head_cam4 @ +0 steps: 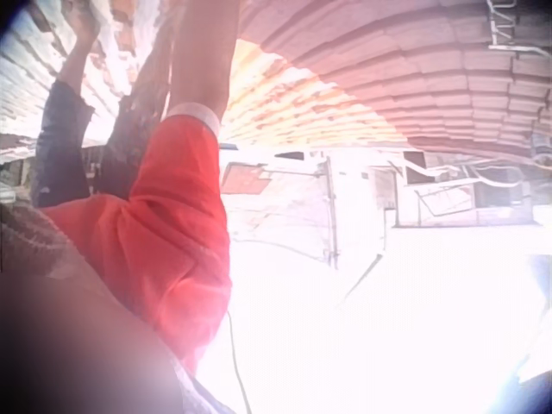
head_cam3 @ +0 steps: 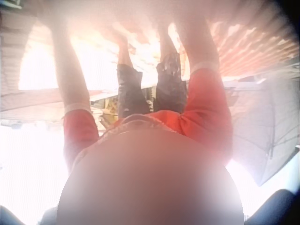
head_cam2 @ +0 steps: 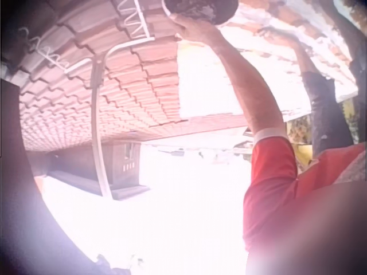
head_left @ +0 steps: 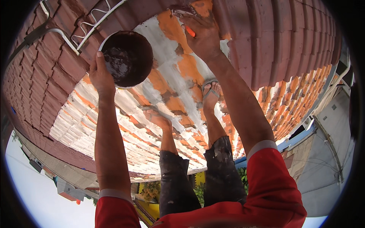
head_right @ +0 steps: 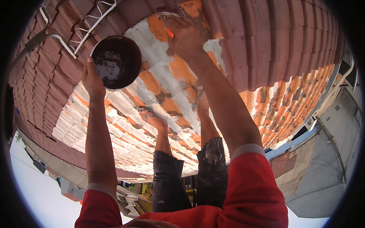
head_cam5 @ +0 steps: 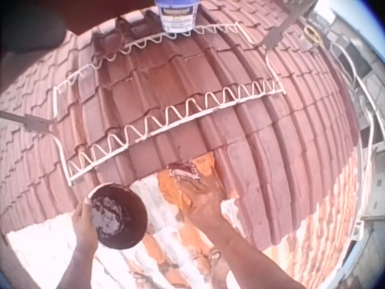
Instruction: The person paints terracotta roof tiles with a reddish-brown coating using a brush. They hold a paint bucket in one hand and apply paint to the tiles, moving along the roof surface to cover additional areas.
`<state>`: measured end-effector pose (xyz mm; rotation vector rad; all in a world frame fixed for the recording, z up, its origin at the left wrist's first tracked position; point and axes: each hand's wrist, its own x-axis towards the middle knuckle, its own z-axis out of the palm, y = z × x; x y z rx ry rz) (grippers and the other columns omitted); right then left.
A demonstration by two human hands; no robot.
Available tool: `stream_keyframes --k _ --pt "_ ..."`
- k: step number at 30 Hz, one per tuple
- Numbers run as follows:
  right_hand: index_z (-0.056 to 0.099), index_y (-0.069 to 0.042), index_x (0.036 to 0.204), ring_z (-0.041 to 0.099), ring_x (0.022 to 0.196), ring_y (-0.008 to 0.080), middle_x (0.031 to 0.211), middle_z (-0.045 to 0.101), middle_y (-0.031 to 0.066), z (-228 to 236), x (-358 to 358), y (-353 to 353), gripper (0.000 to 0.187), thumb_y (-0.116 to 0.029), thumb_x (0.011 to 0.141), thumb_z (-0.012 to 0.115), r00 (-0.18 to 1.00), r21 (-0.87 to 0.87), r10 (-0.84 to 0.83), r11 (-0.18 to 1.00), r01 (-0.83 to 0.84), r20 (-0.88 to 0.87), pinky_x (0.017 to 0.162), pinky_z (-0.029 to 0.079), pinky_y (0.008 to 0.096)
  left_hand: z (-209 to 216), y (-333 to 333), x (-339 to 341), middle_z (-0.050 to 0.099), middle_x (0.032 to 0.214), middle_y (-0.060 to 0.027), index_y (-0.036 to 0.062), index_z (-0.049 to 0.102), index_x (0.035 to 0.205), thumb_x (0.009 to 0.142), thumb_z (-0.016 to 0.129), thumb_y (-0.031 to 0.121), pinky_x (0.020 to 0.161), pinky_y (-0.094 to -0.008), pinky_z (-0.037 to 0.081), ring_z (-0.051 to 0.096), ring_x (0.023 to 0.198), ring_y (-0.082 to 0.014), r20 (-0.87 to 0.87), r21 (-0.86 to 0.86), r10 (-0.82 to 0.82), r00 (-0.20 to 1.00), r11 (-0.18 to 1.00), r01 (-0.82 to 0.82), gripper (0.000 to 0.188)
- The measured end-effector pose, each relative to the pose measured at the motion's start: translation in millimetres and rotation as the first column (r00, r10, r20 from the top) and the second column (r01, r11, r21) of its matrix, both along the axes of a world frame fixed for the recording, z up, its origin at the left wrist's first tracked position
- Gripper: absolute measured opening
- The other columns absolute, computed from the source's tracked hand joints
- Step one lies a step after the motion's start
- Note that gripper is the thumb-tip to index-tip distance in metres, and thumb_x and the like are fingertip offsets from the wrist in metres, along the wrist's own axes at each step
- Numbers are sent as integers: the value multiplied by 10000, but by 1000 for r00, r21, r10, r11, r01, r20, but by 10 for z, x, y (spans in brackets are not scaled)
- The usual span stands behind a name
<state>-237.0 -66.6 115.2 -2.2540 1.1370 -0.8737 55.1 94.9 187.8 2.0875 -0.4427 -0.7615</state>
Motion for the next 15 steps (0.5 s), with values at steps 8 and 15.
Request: stream_keyframes --k 8,15 --pt "809 -126 1182 775 991 306 1100 812 118 119 -121 -112 322 -7 894 731 991 116 79 991 -67 -105 855 654 393 2 4 10 707 1342 -147 -17 692 1430 1088 627 534 1036 -382 546 671 1189 -248 -13 -28 26 1000 999 -27 651" --pt "806 -113 1143 771 896 337 981 808 133 -236 -285 -206 254 -31 912 739 925 414 -346 873 257 156 780 641 426 -19 1 -36 708 1328 -138 -4 690 1434 1083 651 522 1009 -389 572 675 1178 -240 -49 -39 68 996 997 -70 633"
